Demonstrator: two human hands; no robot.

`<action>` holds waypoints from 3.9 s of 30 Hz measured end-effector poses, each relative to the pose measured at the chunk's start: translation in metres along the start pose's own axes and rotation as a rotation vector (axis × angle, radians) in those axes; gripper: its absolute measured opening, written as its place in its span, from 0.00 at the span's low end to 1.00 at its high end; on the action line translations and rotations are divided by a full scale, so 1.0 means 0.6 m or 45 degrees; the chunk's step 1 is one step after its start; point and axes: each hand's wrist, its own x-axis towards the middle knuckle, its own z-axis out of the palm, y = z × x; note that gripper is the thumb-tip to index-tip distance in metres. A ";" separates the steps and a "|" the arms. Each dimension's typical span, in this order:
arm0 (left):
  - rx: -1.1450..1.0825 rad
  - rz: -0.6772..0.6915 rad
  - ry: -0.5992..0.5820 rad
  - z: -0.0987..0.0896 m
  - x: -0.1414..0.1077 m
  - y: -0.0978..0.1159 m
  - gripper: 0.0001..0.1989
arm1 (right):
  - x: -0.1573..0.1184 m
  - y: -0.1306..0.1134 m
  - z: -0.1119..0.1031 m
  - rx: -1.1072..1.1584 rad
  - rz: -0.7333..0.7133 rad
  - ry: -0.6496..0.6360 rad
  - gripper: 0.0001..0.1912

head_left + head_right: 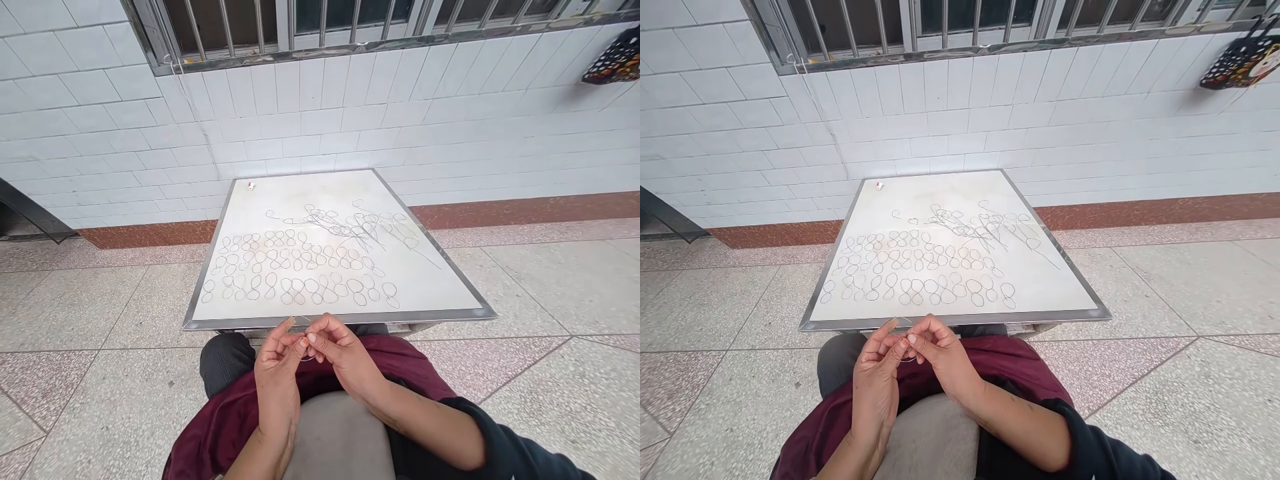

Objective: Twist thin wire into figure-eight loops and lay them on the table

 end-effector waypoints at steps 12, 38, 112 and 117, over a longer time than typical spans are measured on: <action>0.128 -0.007 -0.060 -0.013 0.003 0.009 0.21 | -0.004 -0.018 -0.006 -0.273 -0.031 -0.047 0.11; 0.096 -0.234 -0.202 -0.015 -0.017 0.027 0.28 | 0.014 0.010 -0.052 0.039 0.152 -0.588 0.22; 0.214 -0.043 -0.040 -0.022 -0.012 0.025 0.23 | 0.007 -0.004 -0.042 -0.437 -0.191 -0.262 0.12; 0.331 0.039 -0.058 -0.023 -0.013 0.028 0.24 | 0.013 -0.019 -0.057 -1.122 -0.714 -0.363 0.08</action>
